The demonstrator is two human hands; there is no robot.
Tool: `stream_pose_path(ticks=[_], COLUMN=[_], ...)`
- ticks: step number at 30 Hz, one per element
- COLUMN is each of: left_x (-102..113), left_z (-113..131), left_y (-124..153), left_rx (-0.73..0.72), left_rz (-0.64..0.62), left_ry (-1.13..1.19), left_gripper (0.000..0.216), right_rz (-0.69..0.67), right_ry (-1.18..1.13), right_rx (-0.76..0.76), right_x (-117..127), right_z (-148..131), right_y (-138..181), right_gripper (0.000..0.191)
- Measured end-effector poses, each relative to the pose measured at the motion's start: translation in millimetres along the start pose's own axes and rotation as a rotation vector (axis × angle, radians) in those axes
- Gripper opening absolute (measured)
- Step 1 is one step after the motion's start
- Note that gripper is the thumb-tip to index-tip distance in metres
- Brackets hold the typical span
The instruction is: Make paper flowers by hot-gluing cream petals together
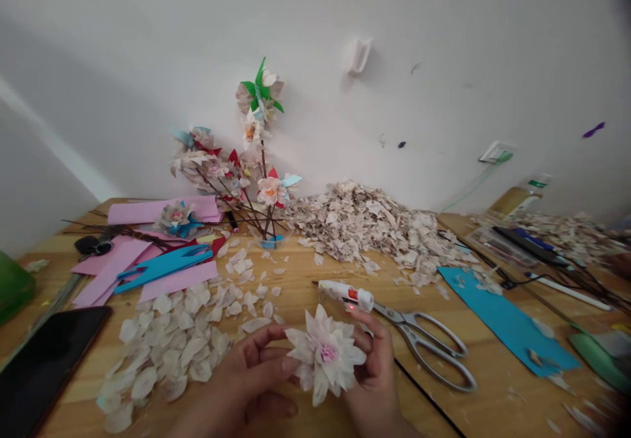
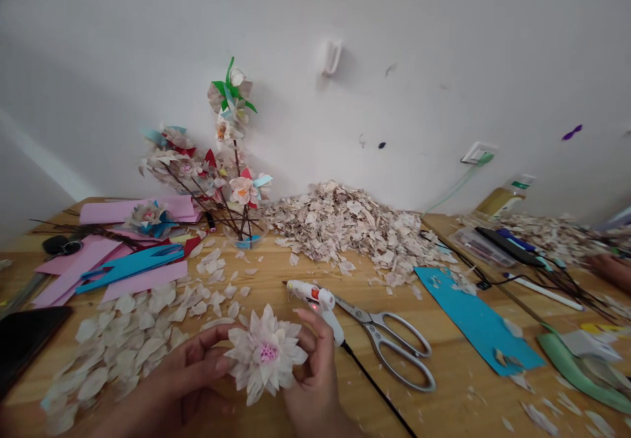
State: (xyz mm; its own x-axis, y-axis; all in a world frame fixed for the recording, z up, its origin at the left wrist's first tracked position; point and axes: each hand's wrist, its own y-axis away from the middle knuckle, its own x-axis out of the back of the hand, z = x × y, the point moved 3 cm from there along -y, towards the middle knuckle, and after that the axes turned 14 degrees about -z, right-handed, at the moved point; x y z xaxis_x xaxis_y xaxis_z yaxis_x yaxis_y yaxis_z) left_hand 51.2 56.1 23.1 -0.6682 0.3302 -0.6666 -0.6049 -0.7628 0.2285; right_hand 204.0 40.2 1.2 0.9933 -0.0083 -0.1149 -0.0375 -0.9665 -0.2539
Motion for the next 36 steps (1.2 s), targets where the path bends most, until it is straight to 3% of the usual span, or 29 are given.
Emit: stream_pose_path(ticks=[6,12,16,19,25,31,36], left_x=[-6,1,12,16,15,17,11], left_z=[10,14,7,1,-7,-7,-4], left_y=[9,6,3,4,6,9,5], left_rx=[0.051,0.147,0.069,0.014,-0.048,-0.031,-0.121], left_rz=[0.038,-0.075,-0.201,-0.214,-0.256,-0.263,-0.294], left_ry=[-0.022,-0.201,-0.348,-0.454,-0.42,-0.509,-0.371], left_gripper=[0.025,0.048,0.062,0.07,0.077,0.082,0.079], right_rz=[-0.024,-0.068,-0.147,-0.247,-0.401,-0.43,-0.278], right_ry=[-0.025,-0.048,-0.038,-0.031,0.032,0.095,-0.143], right_rx=[0.017,-0.038,-0.124,-0.166,-0.193,-0.15,-0.275], right_x=[-1,0,2,5,9,7,2], right_z=[-2,3,8,11,13,9,7], right_y=[1,2,3,3,1,0,-10], right_gripper=[0.056,0.061,0.065,0.064,0.061,0.065,0.078])
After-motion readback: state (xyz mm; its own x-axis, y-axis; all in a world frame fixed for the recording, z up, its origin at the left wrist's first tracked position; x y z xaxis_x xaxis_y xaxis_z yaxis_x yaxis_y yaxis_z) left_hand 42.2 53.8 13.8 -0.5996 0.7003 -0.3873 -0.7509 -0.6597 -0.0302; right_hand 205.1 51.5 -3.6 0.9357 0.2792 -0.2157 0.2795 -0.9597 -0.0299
